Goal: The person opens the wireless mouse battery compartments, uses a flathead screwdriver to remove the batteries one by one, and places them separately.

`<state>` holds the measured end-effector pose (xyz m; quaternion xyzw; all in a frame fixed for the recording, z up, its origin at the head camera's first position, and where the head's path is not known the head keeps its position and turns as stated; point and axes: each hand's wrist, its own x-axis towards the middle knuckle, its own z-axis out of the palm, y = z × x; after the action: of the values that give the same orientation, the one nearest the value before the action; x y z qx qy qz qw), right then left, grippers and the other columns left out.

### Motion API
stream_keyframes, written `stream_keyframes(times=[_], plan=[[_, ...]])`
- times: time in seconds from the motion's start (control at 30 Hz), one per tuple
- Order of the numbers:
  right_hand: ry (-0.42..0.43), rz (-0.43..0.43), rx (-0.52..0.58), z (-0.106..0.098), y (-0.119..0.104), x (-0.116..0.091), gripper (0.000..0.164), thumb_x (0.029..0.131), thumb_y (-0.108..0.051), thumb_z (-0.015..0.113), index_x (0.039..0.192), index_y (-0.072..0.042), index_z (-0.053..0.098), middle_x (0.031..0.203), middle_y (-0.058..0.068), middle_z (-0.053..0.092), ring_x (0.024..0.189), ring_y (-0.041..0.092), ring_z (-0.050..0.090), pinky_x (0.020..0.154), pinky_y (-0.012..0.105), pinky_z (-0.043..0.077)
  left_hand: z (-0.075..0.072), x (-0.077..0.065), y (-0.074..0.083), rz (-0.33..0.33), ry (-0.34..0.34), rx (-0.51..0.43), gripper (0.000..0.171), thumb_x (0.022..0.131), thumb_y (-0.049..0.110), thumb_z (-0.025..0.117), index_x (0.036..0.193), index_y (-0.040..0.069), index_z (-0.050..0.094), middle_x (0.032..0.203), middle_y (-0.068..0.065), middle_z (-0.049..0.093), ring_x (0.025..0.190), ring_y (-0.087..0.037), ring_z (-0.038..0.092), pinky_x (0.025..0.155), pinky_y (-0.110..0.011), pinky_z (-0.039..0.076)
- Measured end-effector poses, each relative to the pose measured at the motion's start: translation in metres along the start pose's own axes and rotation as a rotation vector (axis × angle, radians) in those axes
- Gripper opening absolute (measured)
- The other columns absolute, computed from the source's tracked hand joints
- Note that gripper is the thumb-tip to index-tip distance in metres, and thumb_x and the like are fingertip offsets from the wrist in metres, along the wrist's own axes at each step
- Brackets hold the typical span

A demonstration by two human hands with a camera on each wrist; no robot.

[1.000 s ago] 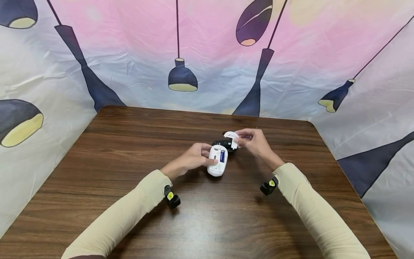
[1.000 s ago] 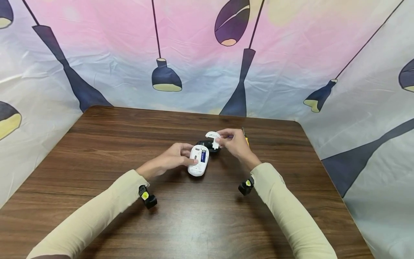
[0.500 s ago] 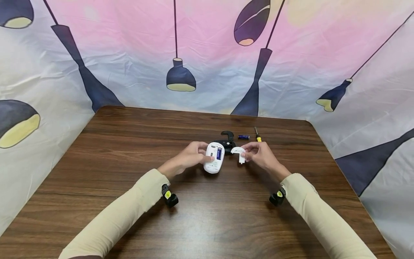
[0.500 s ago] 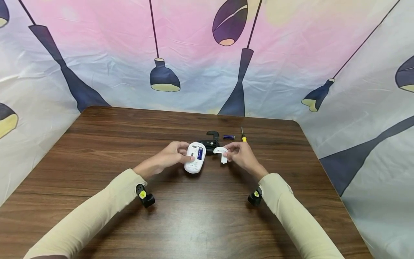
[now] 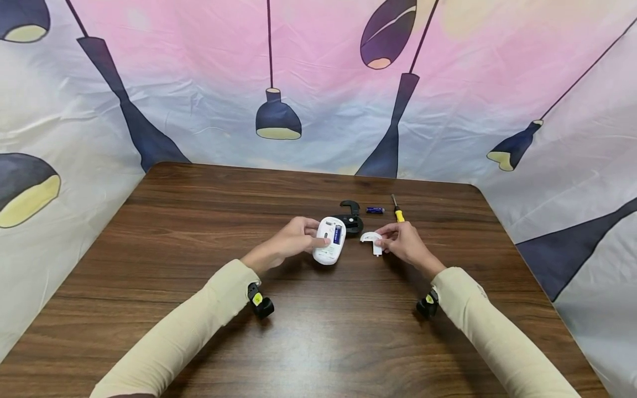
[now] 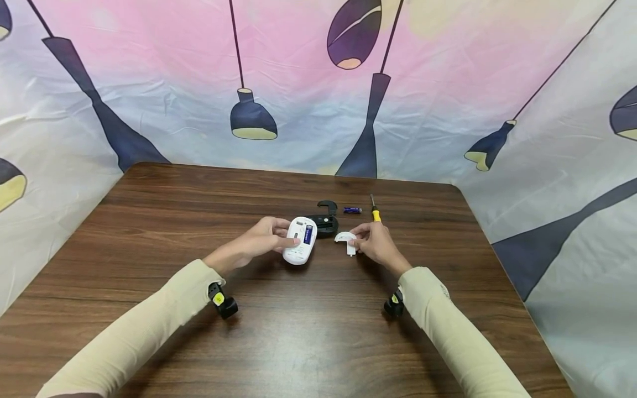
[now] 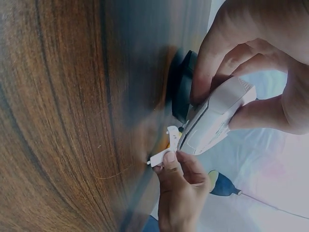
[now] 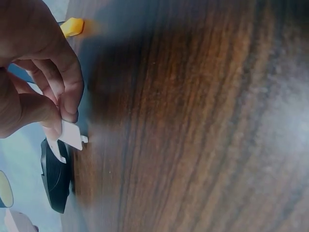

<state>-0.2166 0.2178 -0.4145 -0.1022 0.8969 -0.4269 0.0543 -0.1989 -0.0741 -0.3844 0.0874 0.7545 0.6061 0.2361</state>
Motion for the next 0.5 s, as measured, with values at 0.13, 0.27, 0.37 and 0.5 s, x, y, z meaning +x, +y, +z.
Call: stream_keyframes(times=[0.13,0.27,0.37,0.5], plan=[[-0.004,0.047,-0.016,-0.001,-0.001,0.004,0.020,0.090,-0.001,0.076,0.106,0.010,0.073,0.084,0.014,0.071,0.063,0.015,0.066,0.058,0.030,0.061,0.000,-0.002,0.000,0.004,-0.006,-0.004,0.053,0.095,0.005,0.069,0.140,-0.012,0.047,0.121,-0.022,0.067,0.101,-0.021,0.067,0.082,-0.031,0.061],[0.002,0.082,-0.046,-0.001,-0.001,0.009,0.019,0.091,-0.004,0.076,0.105,0.009,0.073,0.084,0.014,0.071,0.062,0.014,0.065,0.058,0.029,0.061,0.000,-0.003,-0.001,0.006,-0.016,0.000,0.053,0.094,0.005,0.069,0.140,-0.012,0.047,0.120,-0.022,0.067,0.099,-0.021,0.067,0.082,-0.030,0.060],[0.007,0.101,-0.070,-0.001,-0.001,0.012,0.019,0.091,-0.005,0.076,0.105,0.007,0.073,0.085,0.014,0.071,0.063,0.014,0.064,0.057,0.028,0.060,-0.001,-0.002,-0.002,0.003,-0.019,0.003,0.055,0.094,0.006,0.069,0.141,-0.011,0.045,0.119,-0.021,0.067,0.098,-0.020,0.066,0.081,-0.029,0.060],[-0.001,0.106,-0.114,-0.001,-0.001,0.015,0.020,0.093,-0.007,0.074,0.106,0.007,0.073,0.087,0.013,0.071,0.064,0.015,0.065,0.056,0.026,0.059,0.000,-0.002,-0.003,0.000,-0.014,0.003,0.055,0.095,0.006,0.069,0.141,-0.011,0.045,0.117,-0.021,0.068,0.096,-0.020,0.067,0.080,-0.029,0.060]])
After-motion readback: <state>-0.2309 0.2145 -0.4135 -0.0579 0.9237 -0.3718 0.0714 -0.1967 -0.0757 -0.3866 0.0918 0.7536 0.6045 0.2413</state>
